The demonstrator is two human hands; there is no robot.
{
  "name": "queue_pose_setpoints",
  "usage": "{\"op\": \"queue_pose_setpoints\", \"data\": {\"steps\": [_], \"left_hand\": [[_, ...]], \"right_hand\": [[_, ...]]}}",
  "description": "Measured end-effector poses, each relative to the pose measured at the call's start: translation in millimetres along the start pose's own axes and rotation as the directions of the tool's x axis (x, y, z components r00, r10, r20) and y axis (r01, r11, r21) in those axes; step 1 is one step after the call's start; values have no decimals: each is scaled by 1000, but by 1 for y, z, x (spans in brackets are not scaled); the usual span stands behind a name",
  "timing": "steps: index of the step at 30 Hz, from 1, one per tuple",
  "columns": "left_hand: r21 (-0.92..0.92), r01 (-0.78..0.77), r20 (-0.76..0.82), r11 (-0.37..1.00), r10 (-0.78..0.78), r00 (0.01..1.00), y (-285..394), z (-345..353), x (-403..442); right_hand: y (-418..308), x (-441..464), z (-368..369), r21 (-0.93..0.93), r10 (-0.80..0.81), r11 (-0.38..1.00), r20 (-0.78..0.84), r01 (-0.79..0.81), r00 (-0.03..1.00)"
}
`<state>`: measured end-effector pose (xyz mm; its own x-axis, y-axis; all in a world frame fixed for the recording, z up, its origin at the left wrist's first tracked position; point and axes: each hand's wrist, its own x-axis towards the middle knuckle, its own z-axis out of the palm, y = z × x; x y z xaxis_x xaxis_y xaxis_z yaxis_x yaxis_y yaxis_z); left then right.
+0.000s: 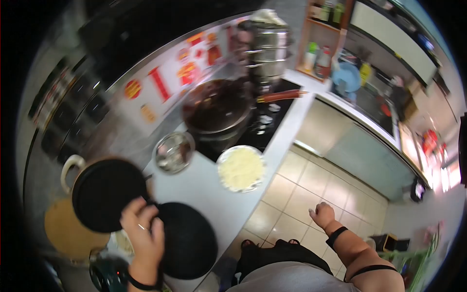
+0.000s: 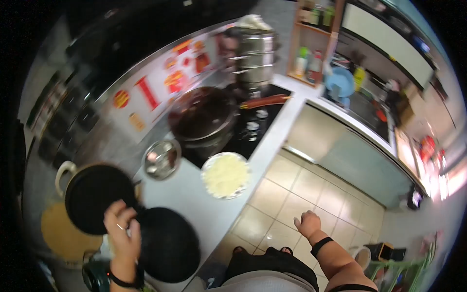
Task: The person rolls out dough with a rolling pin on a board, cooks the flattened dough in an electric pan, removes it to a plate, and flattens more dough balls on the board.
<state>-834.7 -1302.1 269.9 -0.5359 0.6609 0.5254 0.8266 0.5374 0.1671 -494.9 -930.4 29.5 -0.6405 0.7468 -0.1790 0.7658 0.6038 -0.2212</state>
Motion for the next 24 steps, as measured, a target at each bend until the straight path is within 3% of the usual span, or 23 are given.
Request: {"op": "queue_pose_setpoints", "data": {"steps": [1,4,6,7,8,10,11,12,13,14,16,20,22,24], "left_hand": [[-93,44,121,995,-32,992,21,22,-16],[-254,160,398,954,-48,916,83,93,-50],[-308,270,614,912,-27,789,118,139,-59],[-342,-6,579,940,216,787,85,217,-102],[-364,-54,572,930,269,775,106,242,-102],[-433,83,659,898,252,709,166,280,-84],[-454,41,640,890,294,710,201,295,-77],[-367,83,664,926,199,721,239,308,-70],[-278,128,682,952,102,725,269,319,-64],[-296,91,676,951,142,723,281,348,-63],[-275,-22,753,961,229,617,309,420,-57],[-172,-77,829,982,187,527,424,442,-15],[-143,112,894,983,80,442,471,449,1],[-221,88,875,971,157,458,478,511,1]], "right_hand": [[28,-13,0,-58,116,992,96,-111,989],[117,-45,23,-25,270,963,23,-269,963],[171,-66,29,22,432,900,80,-435,898],[199,-81,38,104,459,882,27,-459,888],[225,-93,43,186,483,863,-29,-470,875],[276,-118,35,219,573,808,-71,-547,817],[311,-131,34,147,527,832,94,-535,845],[344,-143,33,86,472,857,263,-507,842],[372,-158,31,110,500,837,246,-536,830],[396,-178,28,192,598,753,199,-629,776],[445,-208,18,284,703,644,145,-710,696],[535,-243,0,334,790,557,69,-761,609],[571,-241,-4,418,827,479,78,-772,556],[603,-230,-7,470,836,438,99,-766,539]]}}
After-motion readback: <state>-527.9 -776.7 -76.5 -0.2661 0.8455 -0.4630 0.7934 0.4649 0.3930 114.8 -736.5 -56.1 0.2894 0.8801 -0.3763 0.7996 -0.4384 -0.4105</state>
